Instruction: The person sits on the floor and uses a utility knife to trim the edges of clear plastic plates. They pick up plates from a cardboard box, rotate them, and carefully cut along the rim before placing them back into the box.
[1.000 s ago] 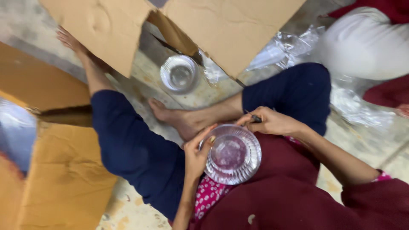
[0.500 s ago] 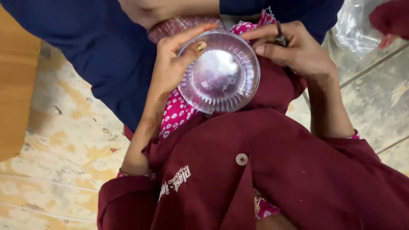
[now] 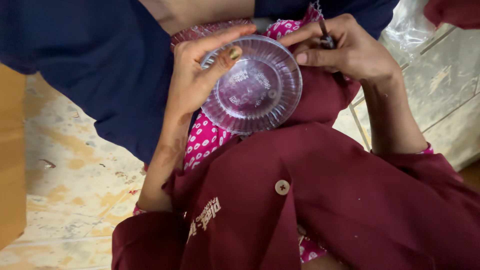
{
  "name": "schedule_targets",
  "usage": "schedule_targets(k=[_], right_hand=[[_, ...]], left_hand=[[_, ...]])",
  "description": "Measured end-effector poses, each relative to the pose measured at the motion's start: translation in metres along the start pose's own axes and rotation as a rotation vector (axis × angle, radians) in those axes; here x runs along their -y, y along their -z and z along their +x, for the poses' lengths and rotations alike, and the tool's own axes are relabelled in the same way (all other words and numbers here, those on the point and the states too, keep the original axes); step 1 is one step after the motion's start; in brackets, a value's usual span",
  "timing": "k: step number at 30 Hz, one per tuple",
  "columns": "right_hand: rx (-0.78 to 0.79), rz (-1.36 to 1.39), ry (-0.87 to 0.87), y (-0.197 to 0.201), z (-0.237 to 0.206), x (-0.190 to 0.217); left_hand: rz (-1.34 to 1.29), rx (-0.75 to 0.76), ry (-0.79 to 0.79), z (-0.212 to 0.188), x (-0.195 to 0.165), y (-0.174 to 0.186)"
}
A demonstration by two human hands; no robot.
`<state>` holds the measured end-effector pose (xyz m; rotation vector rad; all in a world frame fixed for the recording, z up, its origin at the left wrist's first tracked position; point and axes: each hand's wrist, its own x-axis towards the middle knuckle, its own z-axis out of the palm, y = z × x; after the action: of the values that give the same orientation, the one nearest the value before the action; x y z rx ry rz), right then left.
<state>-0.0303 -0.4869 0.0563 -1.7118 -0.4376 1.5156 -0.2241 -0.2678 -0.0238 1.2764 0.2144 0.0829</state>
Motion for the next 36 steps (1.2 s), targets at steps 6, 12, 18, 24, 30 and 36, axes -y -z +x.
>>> schedule_targets(k=[6,12,18,24,30,36], right_hand=[[0.101,-0.055,0.104,0.01,0.014,-0.004],[0.122,-0.043,0.111,0.017,0.019,-0.007],[0.066,-0.04,0.14,0.012,0.022,-0.012],[0.103,-0.107,0.203,0.01,0.02,-0.009],[-0.023,-0.282,0.12,-0.001,0.02,-0.01],[-0.06,-0.434,0.465,-0.008,0.027,-0.012]], left_hand=[[0.131,0.038,-0.064,0.006,-0.012,0.006],[0.075,0.067,0.035,0.015,-0.015,0.004],[0.176,0.109,-0.017,0.021,-0.014,0.004],[0.152,0.155,-0.023,0.019,-0.007,0.004],[0.191,0.16,-0.028,0.02,-0.002,0.005],[0.103,0.175,0.021,0.021,-0.001,0.005]])
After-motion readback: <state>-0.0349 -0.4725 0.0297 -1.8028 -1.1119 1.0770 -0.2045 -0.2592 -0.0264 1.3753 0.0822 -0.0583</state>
